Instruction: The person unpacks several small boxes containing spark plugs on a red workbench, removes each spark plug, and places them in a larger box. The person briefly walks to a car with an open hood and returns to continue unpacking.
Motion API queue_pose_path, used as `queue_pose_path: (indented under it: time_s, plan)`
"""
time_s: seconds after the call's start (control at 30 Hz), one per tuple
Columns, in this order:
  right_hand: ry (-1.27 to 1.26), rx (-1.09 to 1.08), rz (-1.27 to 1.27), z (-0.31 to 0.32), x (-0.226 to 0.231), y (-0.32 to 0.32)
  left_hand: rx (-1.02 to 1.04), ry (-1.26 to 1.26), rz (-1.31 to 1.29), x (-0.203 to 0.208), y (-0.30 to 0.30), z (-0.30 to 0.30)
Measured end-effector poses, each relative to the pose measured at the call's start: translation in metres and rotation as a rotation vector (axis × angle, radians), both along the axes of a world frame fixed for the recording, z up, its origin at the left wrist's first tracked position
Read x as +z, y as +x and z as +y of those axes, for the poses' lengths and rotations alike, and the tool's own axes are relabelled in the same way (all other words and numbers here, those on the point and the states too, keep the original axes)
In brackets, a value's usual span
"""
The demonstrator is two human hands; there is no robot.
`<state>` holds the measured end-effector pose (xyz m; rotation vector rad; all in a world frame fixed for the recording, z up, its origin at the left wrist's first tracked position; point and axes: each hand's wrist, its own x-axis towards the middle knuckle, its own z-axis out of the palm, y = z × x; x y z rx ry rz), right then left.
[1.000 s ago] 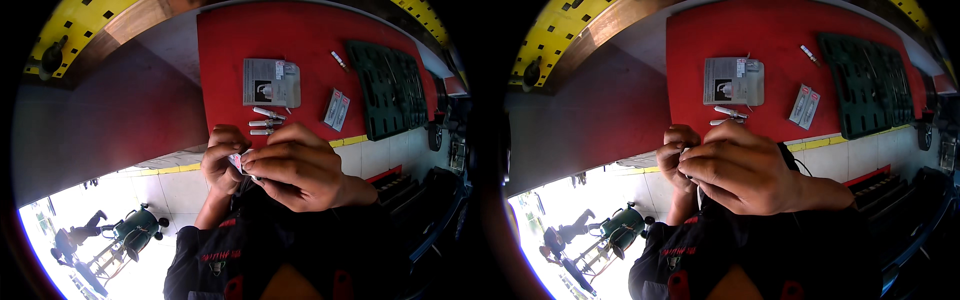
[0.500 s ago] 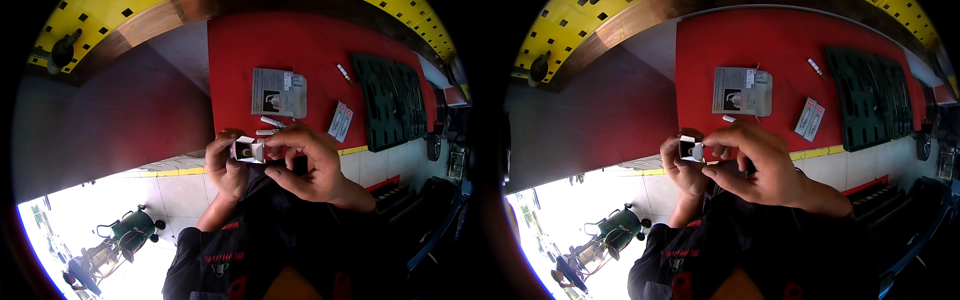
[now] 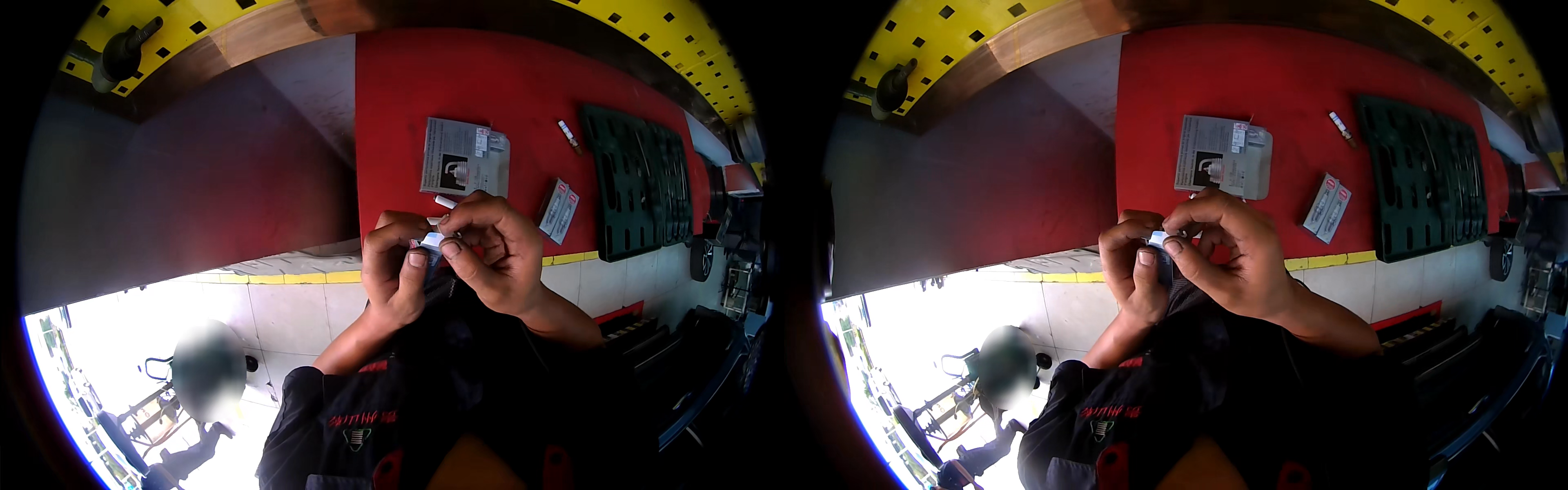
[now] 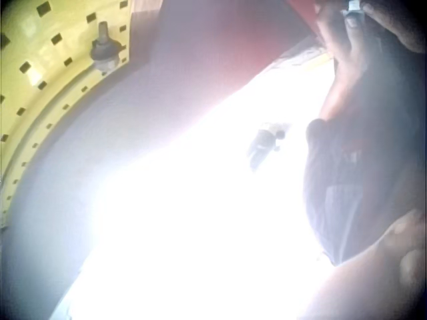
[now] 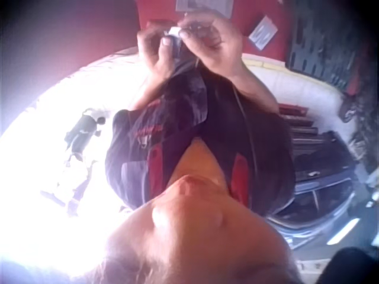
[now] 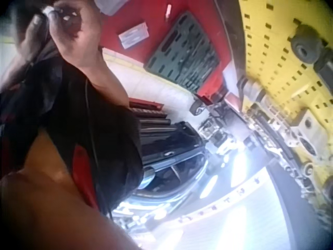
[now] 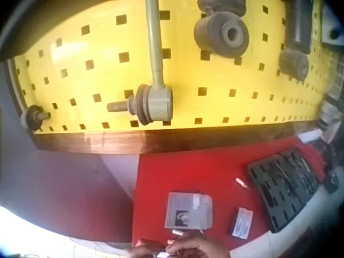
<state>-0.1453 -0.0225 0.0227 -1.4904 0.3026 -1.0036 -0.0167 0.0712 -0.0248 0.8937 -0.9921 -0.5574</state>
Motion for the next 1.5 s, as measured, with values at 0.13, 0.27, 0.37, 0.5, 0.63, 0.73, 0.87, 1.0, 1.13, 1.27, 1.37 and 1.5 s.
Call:
queue_pose_path:
  time_s: [0.13, 0.27, 0.37, 0.5, 0.63, 0.73, 0.87, 1.0, 1.13, 1.27, 1.37, 1.5]
  plan:
    - [-0.018, -0.001, 0.012, 0.001, -0.001, -0.001, -0.005, -0.034, 0.019, -0.001, 0.005, -0.003]
    - [-0.131, -0.051, 0.052, 0.003, -0.004, 0.000, 0.064, 0.041, 0.023, 0.007, 0.008, -0.002]
    - [-0.092, -0.062, 0.062, 0.004, -0.001, 0.002, 0.119, 0.063, -0.078, 0.009, 0.013, -0.001]
    - [-0.068, -0.093, 0.045, 0.006, -0.001, 0.008, 0.213, 0.063, -0.307, 0.015, 0.016, 0.000]
    - [-0.192, -0.117, 0.081, 0.001, 0.003, 0.004, 0.306, 0.002, -0.508, 0.018, 0.019, 0.003]
    - [-0.232, -0.079, 0.051, -0.002, 0.005, 0.003, 0.306, -0.088, -0.525, 0.016, 0.018, 0.002]
    - [-0.294, -0.029, 0.000, -0.007, 0.005, 0.006, 0.281, -0.168, -0.531, 0.014, 0.021, 0.000]
    - [-0.418, -0.012, 0.113, -0.007, 0.007, -0.002, 0.245, -0.134, -0.450, 0.012, 0.019, 0.008]
    - [-0.563, 0.008, 0.182, -0.013, 0.014, -0.004, 0.233, -0.117, -0.337, 0.009, 0.014, 0.012]
    - [-0.651, 0.026, 0.160, -0.015, 0.012, -0.002, 0.180, -0.093, -0.350, 0.010, 0.017, 0.015]
    - [-0.574, -0.001, 0.163, -0.007, 0.012, -0.001, 0.187, -0.069, -0.364, 0.011, 0.018, 0.016]
    - [-0.559, -0.052, 0.168, -0.004, 0.011, 0.000, 0.213, -0.073, -0.388, 0.011, 0.016, 0.018]
